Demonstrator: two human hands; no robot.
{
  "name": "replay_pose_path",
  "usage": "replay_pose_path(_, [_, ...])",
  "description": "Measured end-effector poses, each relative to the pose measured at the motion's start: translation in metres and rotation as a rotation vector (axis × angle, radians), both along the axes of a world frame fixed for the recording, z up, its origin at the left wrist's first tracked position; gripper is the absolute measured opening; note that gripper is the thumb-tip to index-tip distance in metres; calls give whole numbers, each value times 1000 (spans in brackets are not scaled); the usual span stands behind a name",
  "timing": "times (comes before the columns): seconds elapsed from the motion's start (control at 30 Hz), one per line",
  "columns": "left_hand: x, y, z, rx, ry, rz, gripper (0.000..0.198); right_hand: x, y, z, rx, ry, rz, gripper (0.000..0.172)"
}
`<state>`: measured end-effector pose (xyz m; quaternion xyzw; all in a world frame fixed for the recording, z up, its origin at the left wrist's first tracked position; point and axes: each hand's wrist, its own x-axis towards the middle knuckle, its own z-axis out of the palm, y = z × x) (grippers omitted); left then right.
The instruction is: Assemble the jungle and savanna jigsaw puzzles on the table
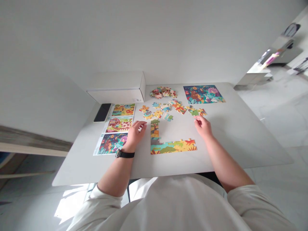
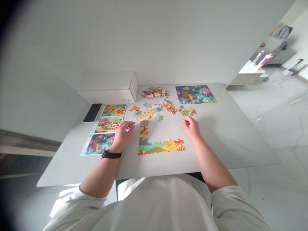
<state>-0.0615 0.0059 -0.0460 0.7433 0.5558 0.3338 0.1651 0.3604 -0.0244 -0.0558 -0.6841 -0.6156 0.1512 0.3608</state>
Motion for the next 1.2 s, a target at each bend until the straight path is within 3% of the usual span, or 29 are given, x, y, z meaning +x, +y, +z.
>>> replay_pose_path(0.2, [3, -4, -1, -27, -62, 19, 29, -2, 3, -4, -7, -45, 22, 33])
replay_pose_path(0.33, [5, -6, 2, -18, -58, 36, 28, -11, 8, 10, 11, -149, 173, 29])
replay_pose_path(0.5, [7, 6, 22, -16, 1, 40, 24, -29, 27, 33, -36, -274, 410, 24])
replay_pose_path(0.63, [6, 31, 35, -95, 113, 103, 31, -54, 46, 36, -22, -321, 513, 29])
replay_pose_path(0.73, [6, 47, 27, -58, 174, 179, 36, -75, 54, 28, -45, -352, 587, 34])
replay_pose_path(0.87, [8, 53, 2, 9, 219, 263, 32, -85, 54, 15, -109, -425, 587, 36])
replay_pose_path(1.07, [8, 53, -16, 21, 290, 42, 36, -67, 46, 6, -100, -469, 347, 32])
replay_pose_path(1.2, [9, 56, -20, -22, 354, 0, 39, -63, 48, -1, -48, -459, 295, 29])
